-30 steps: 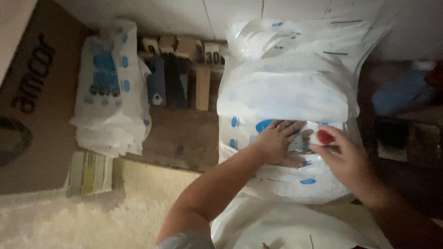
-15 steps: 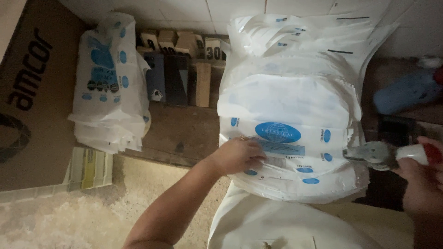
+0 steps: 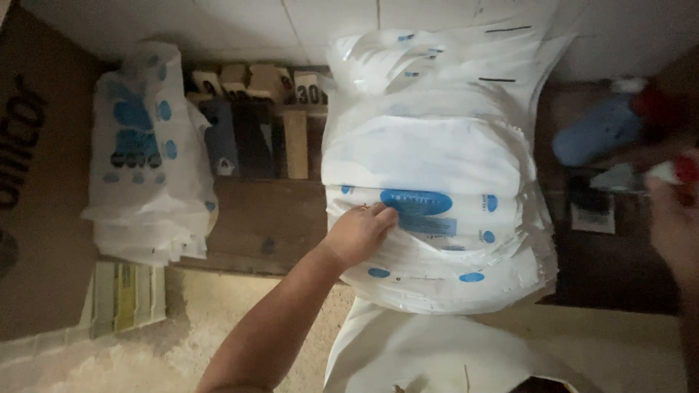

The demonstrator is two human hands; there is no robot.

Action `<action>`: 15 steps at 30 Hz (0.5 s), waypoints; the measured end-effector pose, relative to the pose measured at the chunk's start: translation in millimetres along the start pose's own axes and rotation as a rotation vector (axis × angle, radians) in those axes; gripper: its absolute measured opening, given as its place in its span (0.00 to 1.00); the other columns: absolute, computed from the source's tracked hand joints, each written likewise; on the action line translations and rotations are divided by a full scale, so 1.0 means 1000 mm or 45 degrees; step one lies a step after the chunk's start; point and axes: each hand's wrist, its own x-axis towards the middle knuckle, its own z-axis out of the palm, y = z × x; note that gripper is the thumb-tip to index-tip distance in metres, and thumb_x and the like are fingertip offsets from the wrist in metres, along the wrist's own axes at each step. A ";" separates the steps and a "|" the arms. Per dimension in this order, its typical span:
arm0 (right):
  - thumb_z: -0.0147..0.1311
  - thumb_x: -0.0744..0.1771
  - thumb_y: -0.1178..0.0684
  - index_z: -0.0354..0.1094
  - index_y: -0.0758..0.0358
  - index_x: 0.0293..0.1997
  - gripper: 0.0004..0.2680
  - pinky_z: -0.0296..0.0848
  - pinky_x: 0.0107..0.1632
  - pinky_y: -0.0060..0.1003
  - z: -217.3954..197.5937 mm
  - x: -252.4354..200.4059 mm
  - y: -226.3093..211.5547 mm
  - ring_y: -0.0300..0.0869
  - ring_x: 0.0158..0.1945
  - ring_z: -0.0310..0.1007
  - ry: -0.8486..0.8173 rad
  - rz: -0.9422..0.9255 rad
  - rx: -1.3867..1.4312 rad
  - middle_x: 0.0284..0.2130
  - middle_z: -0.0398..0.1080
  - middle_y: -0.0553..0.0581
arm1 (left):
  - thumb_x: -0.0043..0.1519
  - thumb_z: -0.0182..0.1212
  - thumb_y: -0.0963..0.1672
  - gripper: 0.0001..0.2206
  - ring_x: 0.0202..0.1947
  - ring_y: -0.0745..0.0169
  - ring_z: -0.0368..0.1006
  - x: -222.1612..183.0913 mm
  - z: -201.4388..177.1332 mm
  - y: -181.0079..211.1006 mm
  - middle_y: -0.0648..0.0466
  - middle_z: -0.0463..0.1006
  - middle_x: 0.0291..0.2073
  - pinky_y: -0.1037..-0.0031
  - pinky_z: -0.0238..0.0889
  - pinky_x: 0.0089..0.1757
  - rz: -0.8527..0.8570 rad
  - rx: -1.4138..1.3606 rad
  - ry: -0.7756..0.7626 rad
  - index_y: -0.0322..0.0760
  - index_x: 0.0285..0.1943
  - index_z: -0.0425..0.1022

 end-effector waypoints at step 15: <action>0.56 0.74 0.68 0.62 0.82 0.72 0.16 0.62 0.63 0.54 0.025 0.020 -0.017 0.67 0.57 0.65 -0.088 -0.188 0.051 0.58 0.66 0.80 | 0.51 0.63 0.40 0.10 0.45 0.45 0.66 -0.009 0.002 0.006 0.51 0.71 0.42 0.58 0.56 0.48 0.216 0.161 0.138 0.39 0.42 0.73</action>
